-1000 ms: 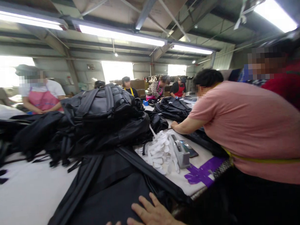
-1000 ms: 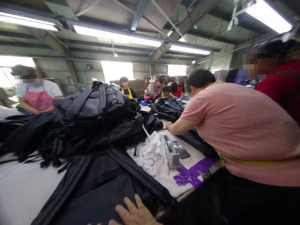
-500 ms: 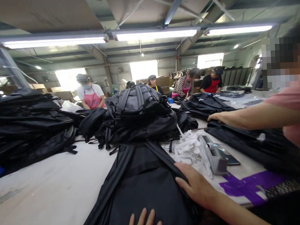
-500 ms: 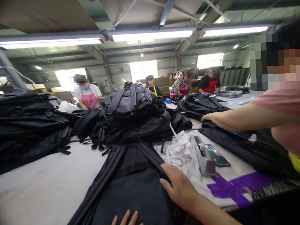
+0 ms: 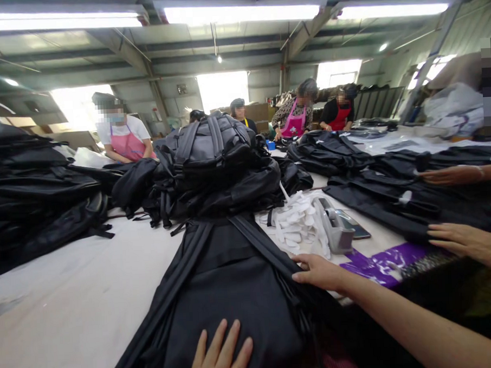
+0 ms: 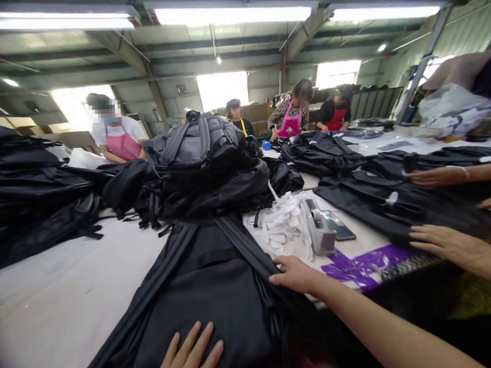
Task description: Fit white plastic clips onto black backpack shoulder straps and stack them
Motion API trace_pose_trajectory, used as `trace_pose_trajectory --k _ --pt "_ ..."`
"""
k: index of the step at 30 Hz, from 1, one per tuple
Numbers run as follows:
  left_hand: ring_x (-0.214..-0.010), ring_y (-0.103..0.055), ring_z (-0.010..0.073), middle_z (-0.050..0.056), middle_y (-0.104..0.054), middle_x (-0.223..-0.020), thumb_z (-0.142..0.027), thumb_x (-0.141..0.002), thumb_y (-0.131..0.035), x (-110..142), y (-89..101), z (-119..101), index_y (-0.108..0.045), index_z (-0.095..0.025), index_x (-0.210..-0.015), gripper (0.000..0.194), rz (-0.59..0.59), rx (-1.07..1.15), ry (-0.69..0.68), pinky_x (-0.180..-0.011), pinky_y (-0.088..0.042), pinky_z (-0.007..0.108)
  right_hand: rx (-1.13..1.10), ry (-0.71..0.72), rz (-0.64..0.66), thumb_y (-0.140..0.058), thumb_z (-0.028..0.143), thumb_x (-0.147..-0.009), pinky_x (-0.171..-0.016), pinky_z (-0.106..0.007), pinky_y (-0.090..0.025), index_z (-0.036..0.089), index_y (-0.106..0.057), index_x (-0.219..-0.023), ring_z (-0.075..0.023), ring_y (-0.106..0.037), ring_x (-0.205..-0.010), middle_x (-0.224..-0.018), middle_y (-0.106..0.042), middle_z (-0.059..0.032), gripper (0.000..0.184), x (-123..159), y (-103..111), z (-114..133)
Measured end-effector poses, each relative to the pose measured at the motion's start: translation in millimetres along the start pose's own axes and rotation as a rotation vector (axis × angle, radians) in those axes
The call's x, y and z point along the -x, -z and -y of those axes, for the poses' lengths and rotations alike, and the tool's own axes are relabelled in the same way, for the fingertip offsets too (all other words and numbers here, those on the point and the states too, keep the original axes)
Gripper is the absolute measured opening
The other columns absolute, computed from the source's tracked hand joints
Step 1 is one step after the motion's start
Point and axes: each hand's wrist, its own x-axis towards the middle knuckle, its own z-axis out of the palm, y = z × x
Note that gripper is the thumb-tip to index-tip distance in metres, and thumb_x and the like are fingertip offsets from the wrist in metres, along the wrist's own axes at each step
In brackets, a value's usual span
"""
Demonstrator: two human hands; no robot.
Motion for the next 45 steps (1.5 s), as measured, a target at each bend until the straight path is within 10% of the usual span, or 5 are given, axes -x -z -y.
trace_pose_trajectory --k 9,21,31,38,45 --pt "-0.132 -0.042 0.0276 0.002 -0.046 -0.146 0.001 -0.077 -0.043 -15 -16.6 0 -0.048 -0.037 -0.136 0.071 0.144 0.052 0.147 -0.111 -0.022 0.053 -0.908 0.082 0.374 -0.079 0.03 -0.069 -0.069 -0.023 -0.053 0.008 -0.068 -0.106 -0.0149 -0.069 -0.071 -0.087 -0.073 -0.0098 0.045 45 34 43" --pt "-0.139 -0.034 0.0307 0.008 -0.037 -0.151 -0.015 -0.066 -0.067 -44 46.5 32 -0.041 -0.034 -0.142 0.083 0.497 0.613 0.276 -0.109 -0.034 0.051 -0.917 0.412 0.051 -0.076 0.025 -0.072 -0.06 -0.023 -0.052 0.015 -0.068 -0.098 -0.0126 -0.064 -0.065 -0.081 -0.071 -0.0026 0.029 4 38 146" --pt "-0.094 -0.068 0.0284 0.018 -0.071 -0.102 -0.053 -0.08 -0.063 -222 56.7 89 -0.068 -0.01 -0.106 0.051 -0.03 2.001 0.82 -0.089 -0.053 0.043 -0.637 0.567 -0.132 -0.077 0.031 -0.068 -0.063 -0.026 -0.051 0.016 -0.068 -0.097 -0.0143 -0.063 -0.069 -0.076 -0.069 0.0001 0.034 -33 18 186" --pt "-0.065 -0.067 0.0192 0.009 -0.071 -0.073 -0.049 -0.073 -0.071 -240 24.5 86 -0.069 -0.01 -0.087 0.042 -0.245 1.945 1.177 -0.062 -0.055 0.031 -0.69 0.458 0.009 -0.065 0.054 -0.081 -0.07 -0.026 -0.05 0.016 -0.063 -0.107 -0.0151 -0.064 -0.081 -0.087 -0.067 -0.0031 0.046 -18 -1 128" --pt "-0.069 -0.067 0.0176 0.009 -0.072 -0.074 -0.045 -0.074 -0.072 -243 24.1 90 -0.071 -0.01 -0.082 0.036 -0.299 1.72 1.144 -0.062 -0.052 0.024 -0.697 0.395 -0.067 -0.078 0.039 -0.068 -0.051 -0.026 -0.048 0.02 -0.063 -0.102 -0.0124 -0.056 -0.053 -0.072 -0.064 0.0024 0.042 -17 -37 112"
